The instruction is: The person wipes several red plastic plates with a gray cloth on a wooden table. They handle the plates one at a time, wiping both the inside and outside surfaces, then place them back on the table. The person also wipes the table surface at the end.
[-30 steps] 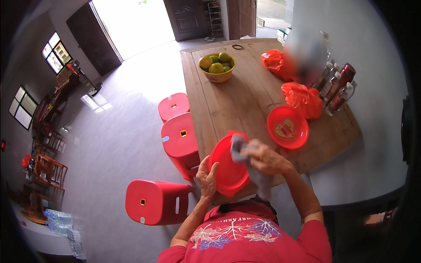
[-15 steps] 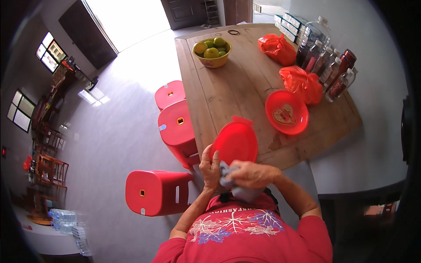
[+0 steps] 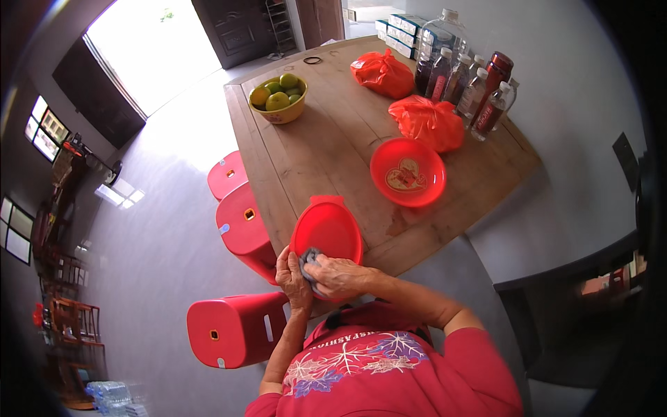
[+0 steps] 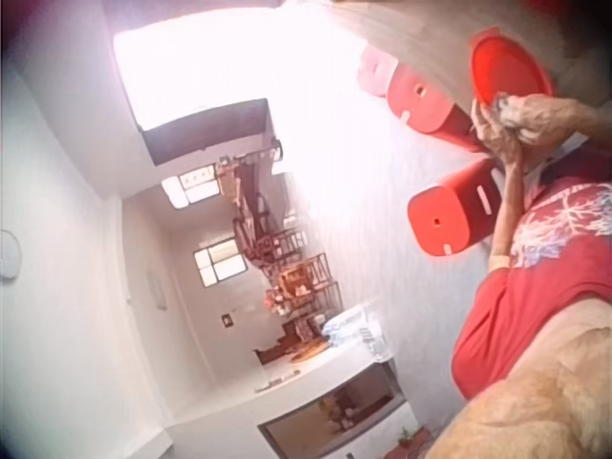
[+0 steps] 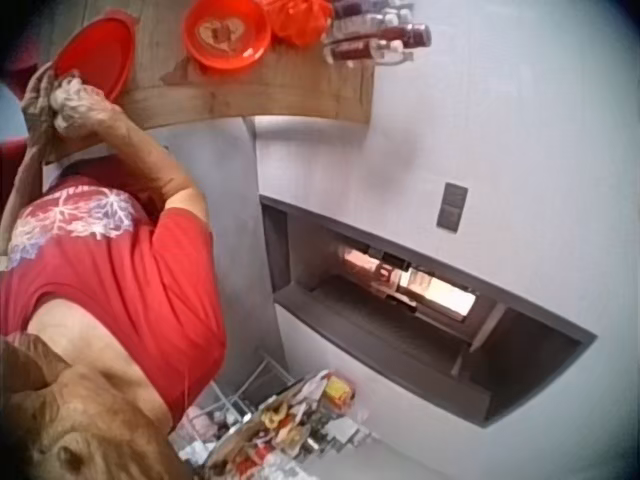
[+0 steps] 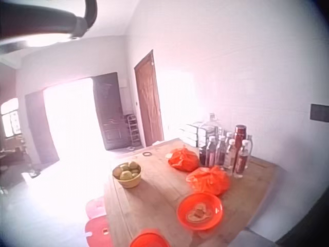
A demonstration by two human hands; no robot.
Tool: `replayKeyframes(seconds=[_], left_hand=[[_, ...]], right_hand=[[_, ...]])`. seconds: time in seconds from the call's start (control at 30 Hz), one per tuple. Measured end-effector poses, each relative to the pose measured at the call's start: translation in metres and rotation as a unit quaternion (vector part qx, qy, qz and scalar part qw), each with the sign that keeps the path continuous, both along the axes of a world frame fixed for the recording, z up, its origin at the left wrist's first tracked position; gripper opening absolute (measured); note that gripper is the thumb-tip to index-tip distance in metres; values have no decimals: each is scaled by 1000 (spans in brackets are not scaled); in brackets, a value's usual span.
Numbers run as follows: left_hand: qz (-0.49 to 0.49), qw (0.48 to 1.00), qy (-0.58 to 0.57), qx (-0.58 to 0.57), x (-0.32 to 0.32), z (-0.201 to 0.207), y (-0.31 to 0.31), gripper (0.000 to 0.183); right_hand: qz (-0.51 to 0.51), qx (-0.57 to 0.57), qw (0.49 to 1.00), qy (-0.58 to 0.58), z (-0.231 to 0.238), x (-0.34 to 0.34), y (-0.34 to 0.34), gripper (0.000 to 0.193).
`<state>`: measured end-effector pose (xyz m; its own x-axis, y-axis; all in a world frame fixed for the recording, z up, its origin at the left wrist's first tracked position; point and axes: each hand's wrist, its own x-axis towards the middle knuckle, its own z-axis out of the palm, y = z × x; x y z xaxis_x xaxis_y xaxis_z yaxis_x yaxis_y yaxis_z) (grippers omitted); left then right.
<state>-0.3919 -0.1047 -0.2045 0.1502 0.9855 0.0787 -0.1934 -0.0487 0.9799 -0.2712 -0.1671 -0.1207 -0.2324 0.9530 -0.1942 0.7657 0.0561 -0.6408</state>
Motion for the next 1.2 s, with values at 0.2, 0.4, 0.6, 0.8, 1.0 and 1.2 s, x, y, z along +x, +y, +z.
replayKeyframes(seconds=[0.2,0.4,0.6,0.8,1.0,1.2], left_hand=[[-3,999,6,47,6,9,-4,24],[-22,997,59,49,11,16,-6,29],[6,998,65,19,23,6,-8,28],[17,992,122,26,30,13,-6,28],[46,997,18,-65,52,17,17,28],[100,994,-21,-32,91,3,46,32]], right_hand=[[26,61,975,-214,32,41,-49,21],[-294,301,879,-226,15,78,-49,35],[-126,239,940,-211,-22,29,-48,33],[-71,238,961,123,-13,70,-90,29],[-437,238,847,188,-15,182,-121,26],[-600,247,761,-14,-38,293,-107,49]])
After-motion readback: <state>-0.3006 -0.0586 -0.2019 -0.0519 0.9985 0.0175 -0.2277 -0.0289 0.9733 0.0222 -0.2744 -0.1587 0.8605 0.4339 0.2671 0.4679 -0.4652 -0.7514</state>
